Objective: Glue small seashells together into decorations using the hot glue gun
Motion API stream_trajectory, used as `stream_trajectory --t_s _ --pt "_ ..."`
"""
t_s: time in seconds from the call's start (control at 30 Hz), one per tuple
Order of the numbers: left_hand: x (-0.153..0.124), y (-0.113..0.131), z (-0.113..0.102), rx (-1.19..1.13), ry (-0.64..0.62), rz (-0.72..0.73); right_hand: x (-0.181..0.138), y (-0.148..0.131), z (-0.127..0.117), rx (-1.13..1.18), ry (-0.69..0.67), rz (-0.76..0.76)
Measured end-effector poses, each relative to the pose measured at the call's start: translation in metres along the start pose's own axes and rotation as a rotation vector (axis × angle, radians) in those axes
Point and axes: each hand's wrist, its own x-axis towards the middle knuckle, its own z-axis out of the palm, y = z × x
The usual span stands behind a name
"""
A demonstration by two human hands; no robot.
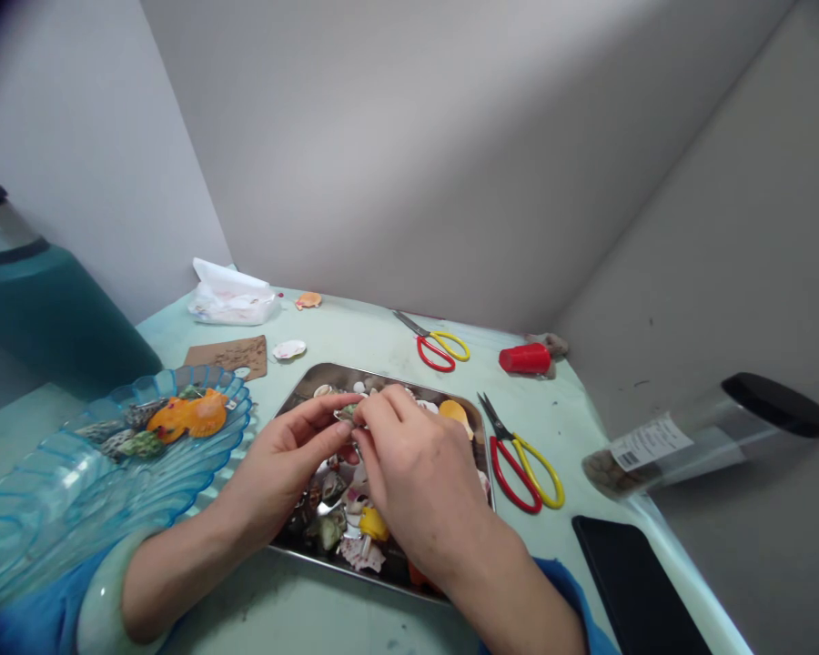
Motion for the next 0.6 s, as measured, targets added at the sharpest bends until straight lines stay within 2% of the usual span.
stream_trajectory --t_s 0.3,0.6 --pt "0.0015 -0.0018 -0.0017 -0.119 -0.041 -0.064 -0.0013 0.0020 -0.0006 -0.057 0.029 0.036" --pt "0.0013 -0.0032 -0.0017 -0.121 -0.050 -0.052 0.0001 0.0029 0.0035 -0.093 0.104 -0.024"
